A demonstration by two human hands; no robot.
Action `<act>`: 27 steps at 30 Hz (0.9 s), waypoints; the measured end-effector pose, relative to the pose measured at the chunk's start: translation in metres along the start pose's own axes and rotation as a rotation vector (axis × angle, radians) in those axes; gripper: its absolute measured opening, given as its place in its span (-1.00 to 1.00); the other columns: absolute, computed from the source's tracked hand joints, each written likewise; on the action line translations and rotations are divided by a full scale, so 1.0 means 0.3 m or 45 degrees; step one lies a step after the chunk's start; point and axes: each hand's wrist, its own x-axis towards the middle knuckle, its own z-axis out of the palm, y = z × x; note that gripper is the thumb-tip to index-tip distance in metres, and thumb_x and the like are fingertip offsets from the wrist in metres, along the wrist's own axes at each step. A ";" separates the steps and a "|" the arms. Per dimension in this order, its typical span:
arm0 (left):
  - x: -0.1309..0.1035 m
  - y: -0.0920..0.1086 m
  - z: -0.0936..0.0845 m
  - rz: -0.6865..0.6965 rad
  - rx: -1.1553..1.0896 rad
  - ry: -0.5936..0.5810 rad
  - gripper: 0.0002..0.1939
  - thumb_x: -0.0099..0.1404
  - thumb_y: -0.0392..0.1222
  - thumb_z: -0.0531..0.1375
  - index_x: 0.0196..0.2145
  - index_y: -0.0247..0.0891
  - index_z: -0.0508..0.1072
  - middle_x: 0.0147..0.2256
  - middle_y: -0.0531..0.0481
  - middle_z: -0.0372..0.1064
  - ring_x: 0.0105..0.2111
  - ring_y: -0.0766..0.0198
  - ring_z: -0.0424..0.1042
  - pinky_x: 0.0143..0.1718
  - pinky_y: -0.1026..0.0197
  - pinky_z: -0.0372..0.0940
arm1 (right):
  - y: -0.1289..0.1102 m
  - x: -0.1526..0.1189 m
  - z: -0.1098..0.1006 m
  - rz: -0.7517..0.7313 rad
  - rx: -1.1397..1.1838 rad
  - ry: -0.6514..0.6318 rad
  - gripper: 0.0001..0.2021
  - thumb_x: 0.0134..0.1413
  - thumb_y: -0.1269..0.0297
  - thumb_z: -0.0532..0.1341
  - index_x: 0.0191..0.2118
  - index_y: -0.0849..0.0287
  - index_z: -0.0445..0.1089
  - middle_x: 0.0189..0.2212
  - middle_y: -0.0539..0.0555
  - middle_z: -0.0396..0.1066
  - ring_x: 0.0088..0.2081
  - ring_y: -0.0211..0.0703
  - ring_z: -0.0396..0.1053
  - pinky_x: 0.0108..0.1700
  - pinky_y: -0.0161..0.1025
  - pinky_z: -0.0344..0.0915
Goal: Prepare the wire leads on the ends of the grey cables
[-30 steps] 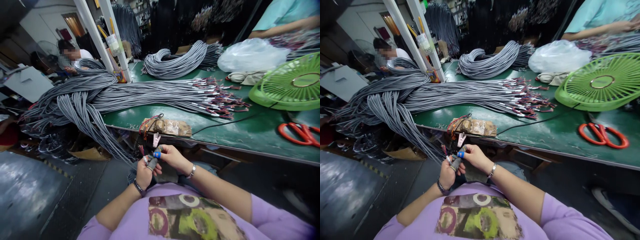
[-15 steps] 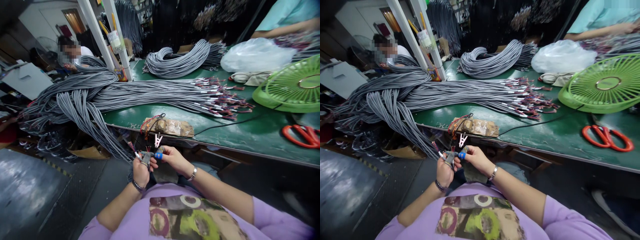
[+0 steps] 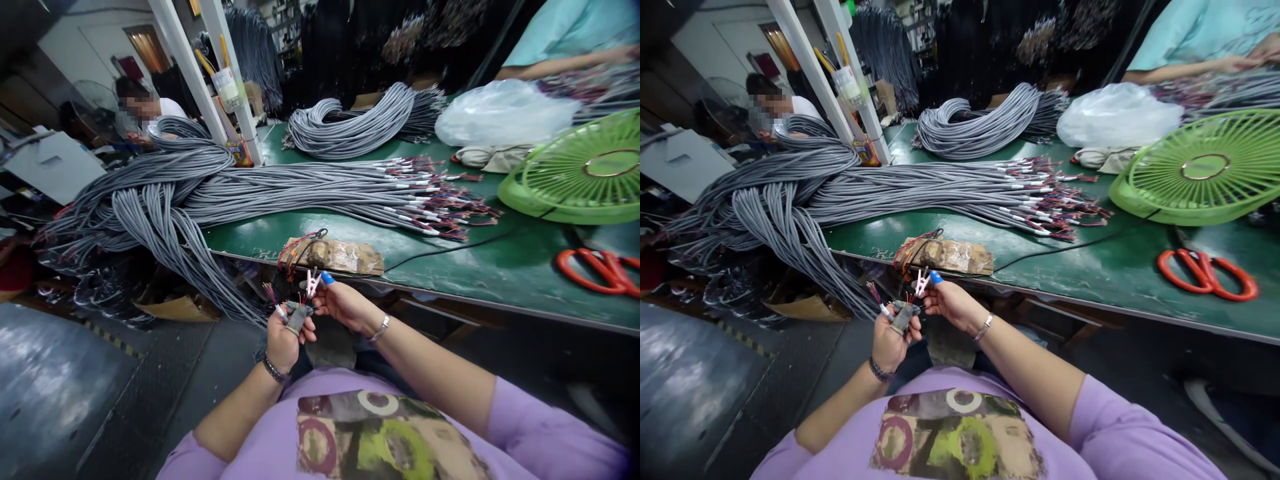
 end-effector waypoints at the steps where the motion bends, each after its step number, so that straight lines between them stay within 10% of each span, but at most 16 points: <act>1: 0.005 0.004 0.003 0.003 0.003 -0.026 -0.59 0.08 0.16 0.25 -0.45 -0.28 0.34 -0.61 0.07 0.37 -0.72 0.42 0.33 -0.74 0.40 -0.02 | -0.004 0.010 0.006 -0.025 -0.031 -0.023 -0.61 0.01 -0.08 0.20 -0.38 0.22 0.40 -0.50 0.03 0.36 -0.52 -0.32 0.23 -0.44 -0.34 0.24; 8: 0.033 0.013 0.010 -0.018 -0.013 -0.131 -0.64 0.09 0.10 0.25 -0.49 -0.29 0.34 -0.64 0.07 0.36 -0.75 0.43 0.30 -0.76 0.40 -0.06 | 0.021 0.028 0.031 -0.420 -0.386 0.198 -0.46 -0.07 -0.27 0.13 -0.52 0.21 0.37 -0.61 0.00 0.29 -0.53 -0.30 0.19 -0.44 -0.32 0.17; 27: 0.029 0.013 0.004 -0.082 -0.001 -0.189 -0.63 0.06 0.09 0.27 -0.50 -0.29 0.33 -0.64 0.06 0.37 -0.75 0.43 0.29 -0.77 0.41 -0.06 | 0.013 0.030 0.048 -0.122 0.180 0.039 -0.52 -0.05 -0.21 0.18 -0.45 0.21 0.37 -0.56 0.02 0.34 -0.55 -0.31 0.22 -0.49 -0.35 0.19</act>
